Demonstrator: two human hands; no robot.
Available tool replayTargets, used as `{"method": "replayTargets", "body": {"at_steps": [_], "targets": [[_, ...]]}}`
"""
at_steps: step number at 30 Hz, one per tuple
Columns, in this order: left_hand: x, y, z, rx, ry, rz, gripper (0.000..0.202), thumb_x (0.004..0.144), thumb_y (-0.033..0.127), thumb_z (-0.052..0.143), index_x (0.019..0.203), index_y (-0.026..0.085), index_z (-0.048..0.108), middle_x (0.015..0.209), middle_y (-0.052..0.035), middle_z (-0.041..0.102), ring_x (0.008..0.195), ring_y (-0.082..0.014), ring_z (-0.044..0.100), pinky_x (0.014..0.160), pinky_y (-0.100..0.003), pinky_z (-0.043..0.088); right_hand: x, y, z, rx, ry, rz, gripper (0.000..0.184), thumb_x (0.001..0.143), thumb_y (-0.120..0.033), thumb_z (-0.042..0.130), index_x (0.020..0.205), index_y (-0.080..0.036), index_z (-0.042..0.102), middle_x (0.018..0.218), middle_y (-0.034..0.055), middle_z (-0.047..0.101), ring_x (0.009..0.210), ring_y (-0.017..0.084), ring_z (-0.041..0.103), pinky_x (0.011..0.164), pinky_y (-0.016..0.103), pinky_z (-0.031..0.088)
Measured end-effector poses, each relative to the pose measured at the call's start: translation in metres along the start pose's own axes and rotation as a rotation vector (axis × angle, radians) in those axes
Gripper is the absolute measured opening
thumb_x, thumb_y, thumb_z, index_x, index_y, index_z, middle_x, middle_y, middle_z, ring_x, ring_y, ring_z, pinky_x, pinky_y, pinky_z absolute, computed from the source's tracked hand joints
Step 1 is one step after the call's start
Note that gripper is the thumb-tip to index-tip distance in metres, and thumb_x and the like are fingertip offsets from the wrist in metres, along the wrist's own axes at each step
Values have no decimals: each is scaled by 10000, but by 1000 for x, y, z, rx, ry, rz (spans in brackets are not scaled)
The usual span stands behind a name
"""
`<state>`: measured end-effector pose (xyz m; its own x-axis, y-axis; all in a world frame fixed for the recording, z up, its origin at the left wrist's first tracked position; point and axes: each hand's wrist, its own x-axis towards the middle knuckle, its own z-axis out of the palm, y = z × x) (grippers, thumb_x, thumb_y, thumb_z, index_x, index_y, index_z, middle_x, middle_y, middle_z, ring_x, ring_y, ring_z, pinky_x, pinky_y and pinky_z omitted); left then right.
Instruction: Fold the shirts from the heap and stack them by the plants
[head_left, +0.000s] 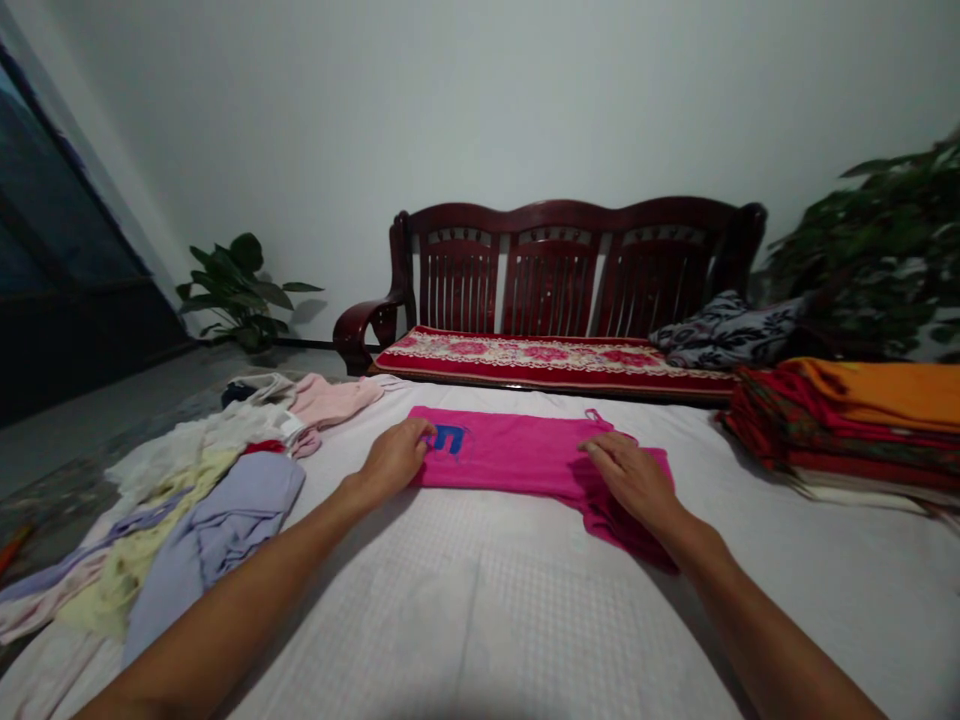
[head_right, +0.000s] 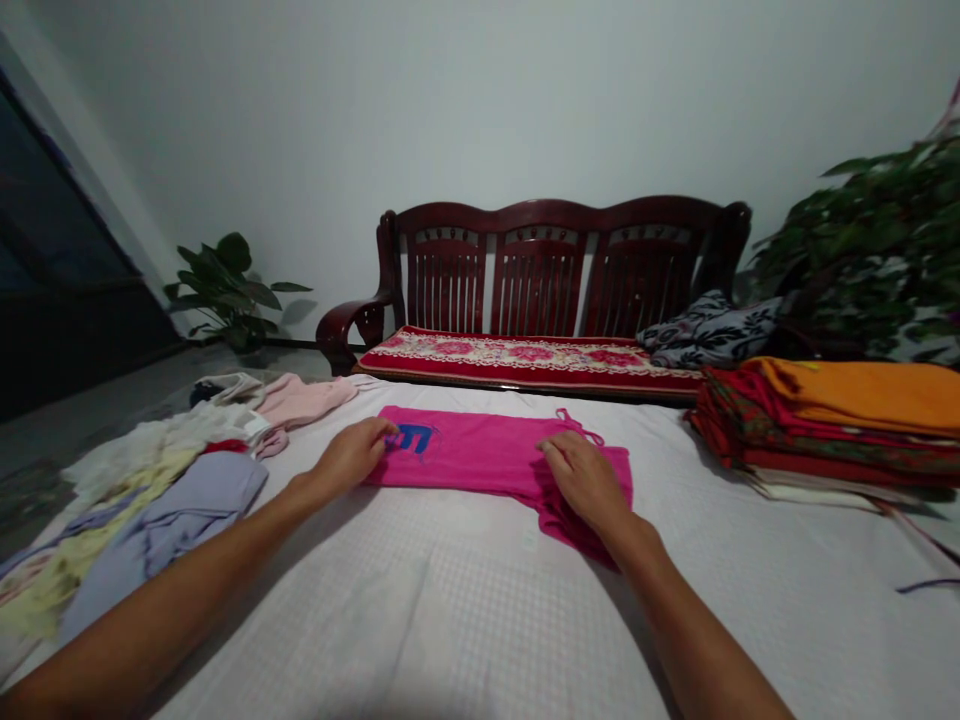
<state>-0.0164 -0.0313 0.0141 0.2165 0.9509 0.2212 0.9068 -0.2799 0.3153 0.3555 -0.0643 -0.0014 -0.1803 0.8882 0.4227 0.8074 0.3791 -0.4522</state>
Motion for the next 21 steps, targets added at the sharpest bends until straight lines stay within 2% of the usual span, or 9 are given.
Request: {"method": "replayTargets", "body": {"at_steps": [2, 5, 7, 9, 12, 16, 19, 21], "targets": [[21, 16, 19, -70, -25, 46, 350, 898, 146, 439, 1140, 187, 688, 1184, -73, 720, 1130, -224, 644, 996, -313, 458, 15, 4, 11, 1, -37, -5, 399, 976, -382, 373, 1069, -177, 703, 1114, 118, 717, 1064, 253, 637, 974, 410, 472], [44, 34, 49, -113, -83, 121, 393, 964, 270, 418, 1266, 150, 641, 1302, -123, 670, 1209, -251, 611, 1048, -336, 433, 30, 1, 30, -86, -220, -26, 470, 959, -396, 431, 1301, -140, 626, 1342, 165, 635, 1246, 283, 572, 1075, 438, 419], [54, 37, 65, -64, -127, 152, 460, 988, 366, 409, 1355, 147, 581, 1406, -144, 598, 1313, -274, 539, 1108, -375, 381, 30, -3, 40, -173, -355, -15, 593, 950, -470, 463, 1438, -140, 526, 1502, 178, 496, 1393, 322, 444, 1148, 485, 336], [59, 32, 76, 37, -149, 135, 527, 997, 442, 398, 1435, 169, 508, 1519, -150, 485, 1424, -302, 414, 1164, -446, 298, 23, -7, 46, -242, -438, 7, 708, 953, -572, 433, 1523, -152, 425, 1598, 169, 346, 1483, 349, 294, 1193, 530, 242], [65, 16, 81, 167, -145, 58, 601, 1001, 525, 364, 1509, 208, 412, 1608, -155, 344, 1494, -331, 278, 1182, -525, 215, 7, -9, 46, -277, -477, 5, 775, 970, -658, 316, 1570, -168, 341, 1639, 150, 238, 1518, 347, 190, 1215, 550, 179], [71, -5, 78, 227, -144, -17, 649, 995, 570, 344, 1540, 218, 364, 1613, -159, 330, 1500, -346, 255, 1185, -525, 185, -13, -9, 34, -258, -491, -10, 802, 971, -688, 276, 1574, -162, 330, 1638, 158, 223, 1521, 346, 173, 1220, 555, 172], [73, -7, 75, 256, -134, -96, 653, 998, 566, 336, 1540, 204, 369, 1606, -176, 337, 1495, -363, 260, 1178, -528, 190, -13, -4, 22, -172, -552, -16, 798, 967, -704, 269, 1557, -177, 372, 1627, 132, 276, 1517, 325, 204, 1228, 532, 184], [74, 2, 75, 285, -99, -165, 629, 1002, 528, 351, 1520, 175, 406, 1598, -205, 336, 1486, -388, 268, 1169, -549, 195, -4, 2, 14, -81, -577, 16, 766, 988, -677, 200, 1525, -183, 436, 1594, 107, 370, 1492, 281, 297, 1229, 474, 232]]}}
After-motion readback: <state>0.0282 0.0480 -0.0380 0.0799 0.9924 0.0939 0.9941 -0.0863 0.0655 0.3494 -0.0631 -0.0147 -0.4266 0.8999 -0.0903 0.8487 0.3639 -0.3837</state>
